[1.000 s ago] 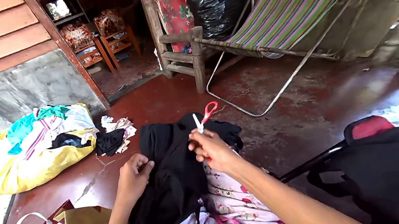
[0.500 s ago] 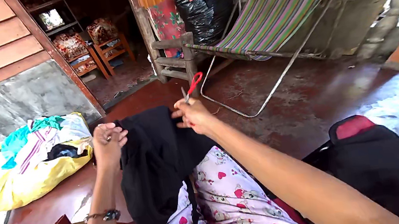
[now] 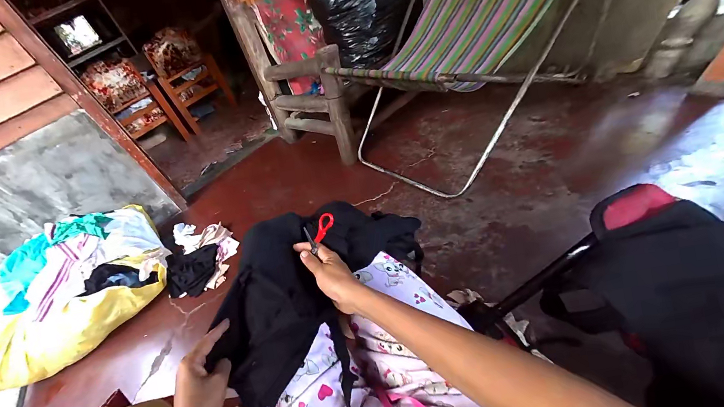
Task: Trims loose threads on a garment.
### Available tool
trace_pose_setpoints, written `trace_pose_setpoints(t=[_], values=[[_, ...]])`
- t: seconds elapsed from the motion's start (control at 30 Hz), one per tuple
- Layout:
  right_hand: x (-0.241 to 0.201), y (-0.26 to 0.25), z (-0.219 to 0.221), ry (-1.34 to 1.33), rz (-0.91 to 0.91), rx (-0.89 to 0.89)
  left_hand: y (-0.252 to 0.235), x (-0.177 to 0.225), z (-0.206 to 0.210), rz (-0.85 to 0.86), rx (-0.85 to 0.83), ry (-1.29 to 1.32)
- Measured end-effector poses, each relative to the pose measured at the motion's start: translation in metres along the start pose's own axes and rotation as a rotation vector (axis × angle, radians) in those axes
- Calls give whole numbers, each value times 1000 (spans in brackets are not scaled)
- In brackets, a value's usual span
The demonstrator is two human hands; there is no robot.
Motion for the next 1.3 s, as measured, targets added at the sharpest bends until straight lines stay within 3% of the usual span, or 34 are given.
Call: trace_pose_setpoints(t=[0.1, 0.2, 0.3, 0.43, 0.53, 0.63, 0.73, 0.83, 1.07, 1.2, 1.3], values=[[10, -1, -3, 20, 31, -14, 0, -21, 12, -59, -44, 160], [18, -2, -1, 89, 12, -63, -1, -15, 21, 39, 48, 17], [18, 16, 3, 265, -56, -112, 6, 27, 10, 132, 233, -250], [20, 59, -9, 5, 87, -141, 25, 107, 9, 473, 345, -390], [15, 88, -20, -258, 213, -104, 30, 153, 42, 753, 164, -389], [8, 102, -28, -275, 252, -80, 16, 164, 75, 853, -2, -615], [5, 106, -32, -251, 268, -101, 1, 159, 78, 800, -125, -821], [8, 108, -31, -255, 303, -118, -2, 142, 69, 689, -263, -826], [10, 120, -8, -255, 406, -251, 2, 84, 25, 303, -309, -427], [7, 125, 7, -318, 463, -284, 1, 77, 26, 275, -431, -69], [7, 123, 19, -364, 499, -244, -4, 76, 34, 248, -552, 51]])
Point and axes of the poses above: each hand's wrist, its own y-axis away from the middle knuckle, its own z-axis out of the palm, x = y × z, the point moved 9 cm from there along -y, towards the middle knuckle, and after that the axes turned 12 degrees about -y, right-handed, at the moved point
